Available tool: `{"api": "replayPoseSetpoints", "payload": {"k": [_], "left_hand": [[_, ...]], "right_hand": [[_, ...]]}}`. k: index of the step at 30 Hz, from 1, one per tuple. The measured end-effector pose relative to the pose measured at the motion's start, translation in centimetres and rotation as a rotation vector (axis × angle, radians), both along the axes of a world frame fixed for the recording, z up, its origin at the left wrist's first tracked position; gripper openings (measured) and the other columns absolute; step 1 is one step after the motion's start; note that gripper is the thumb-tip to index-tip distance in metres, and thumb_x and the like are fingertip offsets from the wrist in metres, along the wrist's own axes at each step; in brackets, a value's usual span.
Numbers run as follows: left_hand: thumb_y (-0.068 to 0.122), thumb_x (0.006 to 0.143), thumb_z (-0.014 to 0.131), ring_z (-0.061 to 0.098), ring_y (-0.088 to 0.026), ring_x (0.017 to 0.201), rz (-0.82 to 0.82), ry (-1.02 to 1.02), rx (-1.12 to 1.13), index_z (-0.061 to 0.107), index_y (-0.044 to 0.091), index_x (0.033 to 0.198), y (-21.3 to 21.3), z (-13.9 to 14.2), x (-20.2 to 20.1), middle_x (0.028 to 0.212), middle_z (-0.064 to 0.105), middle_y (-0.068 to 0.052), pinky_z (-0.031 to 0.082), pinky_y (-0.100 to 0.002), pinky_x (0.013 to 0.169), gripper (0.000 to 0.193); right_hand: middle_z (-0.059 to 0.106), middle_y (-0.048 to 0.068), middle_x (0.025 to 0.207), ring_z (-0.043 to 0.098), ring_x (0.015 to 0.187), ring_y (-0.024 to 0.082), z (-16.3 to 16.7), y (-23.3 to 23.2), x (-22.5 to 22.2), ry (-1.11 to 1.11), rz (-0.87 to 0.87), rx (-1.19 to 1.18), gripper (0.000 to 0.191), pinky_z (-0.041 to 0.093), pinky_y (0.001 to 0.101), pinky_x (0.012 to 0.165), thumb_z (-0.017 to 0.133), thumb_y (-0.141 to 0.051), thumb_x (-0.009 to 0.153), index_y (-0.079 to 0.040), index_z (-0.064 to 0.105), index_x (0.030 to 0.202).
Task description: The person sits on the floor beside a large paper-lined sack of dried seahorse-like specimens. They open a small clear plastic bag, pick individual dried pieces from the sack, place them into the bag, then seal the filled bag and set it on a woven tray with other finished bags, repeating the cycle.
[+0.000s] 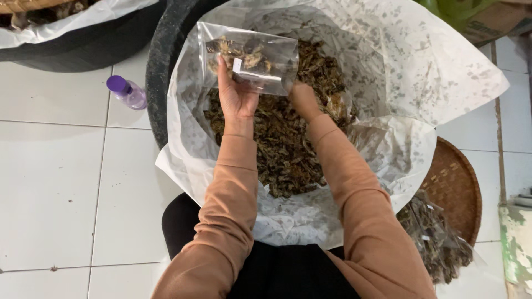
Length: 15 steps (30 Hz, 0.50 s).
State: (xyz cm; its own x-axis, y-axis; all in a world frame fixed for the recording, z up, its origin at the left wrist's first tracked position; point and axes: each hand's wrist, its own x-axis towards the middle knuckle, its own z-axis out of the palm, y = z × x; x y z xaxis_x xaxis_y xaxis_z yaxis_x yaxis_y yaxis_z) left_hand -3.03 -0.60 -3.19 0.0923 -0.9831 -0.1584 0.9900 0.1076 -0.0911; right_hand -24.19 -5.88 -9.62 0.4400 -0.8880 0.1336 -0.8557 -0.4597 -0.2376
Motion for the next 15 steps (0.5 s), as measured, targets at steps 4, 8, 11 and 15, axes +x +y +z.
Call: {"api": "replayPoseSetpoints", "payload": {"k": [4,8,11,15], "left_hand": [[0.039,0.089,0.070,0.062,-0.033,0.117,-0.042,-0.044,0.082,0.065,0.014,0.124,0.1,0.4,-0.7,0.130,0.062,-0.010,0.055,-0.062,0.098,0.043],[0.034,0.093,0.073,0.063,-0.032,0.118,-0.052,0.014,0.037,0.065,0.011,0.124,-0.3,-0.1,-1.5,0.128,0.065,-0.010,0.053,-0.056,0.103,0.039],[0.032,0.095,0.073,0.064,-0.031,0.117,-0.071,0.031,0.035,0.066,0.010,0.122,-0.4,-0.6,-2.0,0.124,0.068,-0.010,0.053,-0.055,0.104,0.036],[0.033,0.092,0.072,0.067,-0.030,0.113,-0.136,-0.074,0.113,0.066,0.008,0.119,0.4,-0.7,-3.3,0.120,0.069,-0.010,0.057,-0.056,0.100,0.037]], "right_hand": [[0.074,0.014,0.098,0.072,0.082,0.030,11.2,3.5,-3.8,-0.452,-0.007,-0.155,0.008,0.056,0.0392,0.071,0.077,-0.005,0.097,-0.002,0.075,0.104],[0.072,0.009,0.107,0.069,0.085,0.022,21.8,11.4,-4.7,-0.448,0.133,-0.394,0.013,0.056,0.0331,0.073,0.077,0.001,0.100,-0.002,0.075,0.113],[0.069,0.009,0.105,0.066,0.085,0.023,25.6,15.4,-3.8,-0.169,0.233,-0.570,0.015,0.055,0.0352,0.072,0.079,0.001,0.096,-0.002,0.076,0.110],[0.067,0.009,0.103,0.066,0.086,0.021,25.1,15.5,-0.9,0.065,0.265,-0.717,0.019,0.057,0.0313,0.071,0.078,0.003,0.092,0.003,0.076,0.111]]}}
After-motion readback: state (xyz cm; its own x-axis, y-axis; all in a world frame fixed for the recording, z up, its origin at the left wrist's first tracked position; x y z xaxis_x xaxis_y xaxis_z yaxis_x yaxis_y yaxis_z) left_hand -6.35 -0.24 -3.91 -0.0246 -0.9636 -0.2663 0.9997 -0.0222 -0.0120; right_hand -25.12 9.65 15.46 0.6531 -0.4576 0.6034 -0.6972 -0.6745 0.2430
